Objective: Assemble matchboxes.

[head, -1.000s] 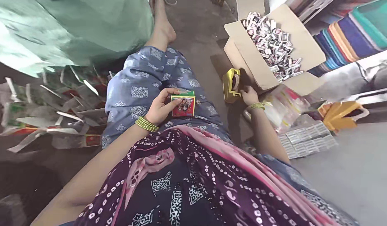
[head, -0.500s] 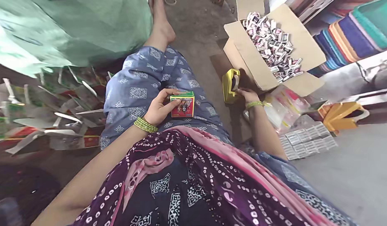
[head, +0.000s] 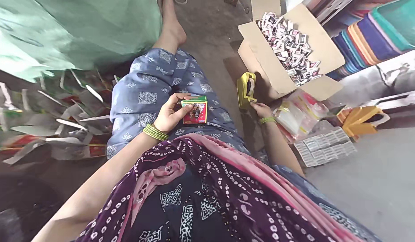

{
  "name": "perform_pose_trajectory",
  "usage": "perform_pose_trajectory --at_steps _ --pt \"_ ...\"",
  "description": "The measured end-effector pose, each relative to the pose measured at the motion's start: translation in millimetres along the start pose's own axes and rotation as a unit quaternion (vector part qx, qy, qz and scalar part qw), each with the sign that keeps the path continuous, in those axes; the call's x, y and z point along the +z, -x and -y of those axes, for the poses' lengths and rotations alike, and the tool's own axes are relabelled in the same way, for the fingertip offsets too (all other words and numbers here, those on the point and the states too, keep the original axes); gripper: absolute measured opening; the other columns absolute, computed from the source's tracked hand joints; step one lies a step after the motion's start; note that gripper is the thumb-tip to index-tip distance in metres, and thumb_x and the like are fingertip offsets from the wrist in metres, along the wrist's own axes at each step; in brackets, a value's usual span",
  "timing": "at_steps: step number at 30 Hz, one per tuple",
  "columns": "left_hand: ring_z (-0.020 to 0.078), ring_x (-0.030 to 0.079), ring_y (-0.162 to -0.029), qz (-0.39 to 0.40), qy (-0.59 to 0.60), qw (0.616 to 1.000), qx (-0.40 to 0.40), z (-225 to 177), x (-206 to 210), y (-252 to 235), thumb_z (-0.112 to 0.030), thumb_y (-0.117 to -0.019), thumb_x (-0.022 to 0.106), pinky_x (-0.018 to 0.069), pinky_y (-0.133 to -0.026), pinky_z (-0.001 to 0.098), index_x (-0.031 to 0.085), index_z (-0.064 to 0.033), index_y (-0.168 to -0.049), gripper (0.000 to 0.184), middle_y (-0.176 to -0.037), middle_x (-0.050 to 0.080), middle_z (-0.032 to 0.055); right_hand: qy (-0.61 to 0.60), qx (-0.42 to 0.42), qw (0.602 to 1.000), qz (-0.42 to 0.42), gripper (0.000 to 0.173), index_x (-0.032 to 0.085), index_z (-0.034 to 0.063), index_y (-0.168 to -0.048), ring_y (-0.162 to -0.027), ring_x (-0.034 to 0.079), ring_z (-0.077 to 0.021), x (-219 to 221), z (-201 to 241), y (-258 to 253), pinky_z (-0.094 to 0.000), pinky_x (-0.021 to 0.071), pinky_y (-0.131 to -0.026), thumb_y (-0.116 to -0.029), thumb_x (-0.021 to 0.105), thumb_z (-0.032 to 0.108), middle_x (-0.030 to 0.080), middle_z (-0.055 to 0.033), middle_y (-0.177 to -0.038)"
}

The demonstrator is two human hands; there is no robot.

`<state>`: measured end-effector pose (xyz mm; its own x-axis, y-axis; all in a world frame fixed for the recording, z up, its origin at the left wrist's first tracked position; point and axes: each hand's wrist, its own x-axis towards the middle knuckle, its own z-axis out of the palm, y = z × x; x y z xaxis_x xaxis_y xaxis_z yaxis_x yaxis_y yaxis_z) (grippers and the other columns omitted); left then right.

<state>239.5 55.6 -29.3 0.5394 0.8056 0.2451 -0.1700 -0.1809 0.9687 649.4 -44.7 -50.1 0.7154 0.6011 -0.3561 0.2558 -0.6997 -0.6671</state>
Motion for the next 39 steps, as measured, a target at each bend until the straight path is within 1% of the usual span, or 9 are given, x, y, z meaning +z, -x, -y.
perform_pose_trajectory --at_steps 4,10,14,17,20,24,31,36,39 --pt "0.0165 0.068 -0.108 -0.004 -0.031 0.999 0.012 -0.5 -1.2 0.7 -0.016 -0.1004 0.06 0.0605 -0.089 0.0348 0.058 -0.0034 -0.126 0.029 -0.141 0.056 0.0117 0.07 -0.064 0.994 -0.048 0.03 0.077 0.0059 -0.11 -0.117 0.065 -0.0317 3.1 1.6 -1.6 -0.0547 0.0463 -0.105 -0.0928 0.077 0.031 0.072 -0.017 -0.118" --pt "0.0147 0.068 -0.102 -0.007 -0.03 0.999 0.021 -2.1 -1.2 0.9 -0.014 -0.1016 0.058 0.0613 -0.084 0.0332 0.06 -0.0037 -0.124 0.025 -0.139 0.056 0.0106 0.249 -0.013 0.968 -0.004 0.035 0.073 0.0039 -0.117 -0.118 0.063 -0.0397 0.4 21.3 12.4 -0.0613 0.046 -0.102 -0.0956 0.071 0.031 0.07 -0.0229 -0.12" --pt "0.0171 0.066 -0.111 -0.017 -0.048 0.998 0.047 1.5 -1.1 -0.8 -0.014 -0.1013 0.06 0.0595 -0.091 0.0354 0.062 -0.0026 -0.119 0.021 -0.137 0.058 0.0116 0.073 -0.146 0.985 0.052 0.028 0.074 0.0024 -0.114 -0.114 0.065 -0.0264 14.1 25.0 17.1 -0.0477 0.0497 -0.102 -0.0958 0.073 0.024 0.071 -0.0165 -0.118" --pt "0.0194 0.064 -0.117 -0.027 -0.063 0.996 0.057 3.0 -1.5 -3.1 -0.013 -0.1014 0.06 0.0569 -0.098 0.0385 0.065 -0.0018 -0.114 0.018 -0.135 0.06 0.0126 -0.15 -0.187 0.96 0.147 0.029 0.07 0.0063 -0.117 -0.096 0.067 -0.0163 39.8 65.8 61.2 -0.0373 0.0579 -0.084 -0.0966 0.072 0.026 0.069 -0.0076 -0.112" --pt "0.018 0.063 -0.118 -0.037 -0.076 0.995 0.058 3.8 1.0 -6.3 -0.015 -0.1017 0.06 0.0559 -0.099 0.0367 0.066 -0.0015 -0.111 0.018 -0.133 0.061 0.0125 -0.222 -0.242 0.907 0.264 0.032 0.068 0.0077 -0.127 -0.119 0.065 -0.0197 55.4 111.7 110.4 -0.0432 0.0563 -0.1 -0.1006 0.064 0.025 0.066 -0.0055 -0.136" --pt "0.0159 0.066 -0.109 -0.044 -0.074 0.995 0.054 1.8 1.0 -3.4 -0.015 -0.1021 0.06 0.0582 -0.093 0.0348 0.066 -0.0014 -0.112 0.018 -0.132 0.061 0.0121 -0.204 -0.286 0.869 0.349 0.025 0.074 0.0091 -0.119 -0.124 0.063 -0.018 86.5 138.7 142.4 -0.0423 0.0549 -0.102 -0.1007 0.064 0.024 0.063 -0.0033 -0.142" --pt "0.0182 0.064 -0.114 -0.05 -0.115 0.989 0.077 1.3 2.1 -2.7 -0.018 -0.0999 0.062 0.0553 -0.099 0.0366 0.067 0.0008 -0.115 0.024 -0.129 0.063 0.0143 -0.183 -0.291 0.901 0.266 0.02 0.079 0.0099 -0.103 -0.125 0.061 -0.0164 111.0 139.3 148.2 -0.039 0.0544 -0.101 -0.0952 0.073 0.027 0.066 -0.0032 -0.135" --pt "0.0201 0.066 -0.11 -0.075 -0.169 0.977 0.11 0.7 8.5 -6.8 -0.023 -0.0798 0.088 0.0565 -0.096 0.0367 0.067 0.001 -0.108 0.043 -0.119 0.067 0.015 -0.187 -0.283 0.907 0.251 0.019 0.079 0.0095 -0.099 -0.111 0.065 -0.0171 114.9 137.8 147.8 -0.038 0.0575 -0.091 -0.0902 0.078 0.027 0.069 -0.0048 -0.123" --pt "0.0195 0.066 -0.108 -0.074 -0.187 0.973 0.117 -3.5 9.8 -6.5 -0.024 -0.0766 0.09 0.0567 -0.094 0.0356 0.067 0.0009 -0.103 0.043 -0.116 0.068 0.0143 -0.213 -0.245 0.916 0.234 0.019 0.078 0.0098 -0.099 -0.103 0.066 -0.0185 119.4 140.5 150.0 -0.0379 0.058 -0.085 -0.0838 0.083 0.02 0.069 -0.0063 -0.114"
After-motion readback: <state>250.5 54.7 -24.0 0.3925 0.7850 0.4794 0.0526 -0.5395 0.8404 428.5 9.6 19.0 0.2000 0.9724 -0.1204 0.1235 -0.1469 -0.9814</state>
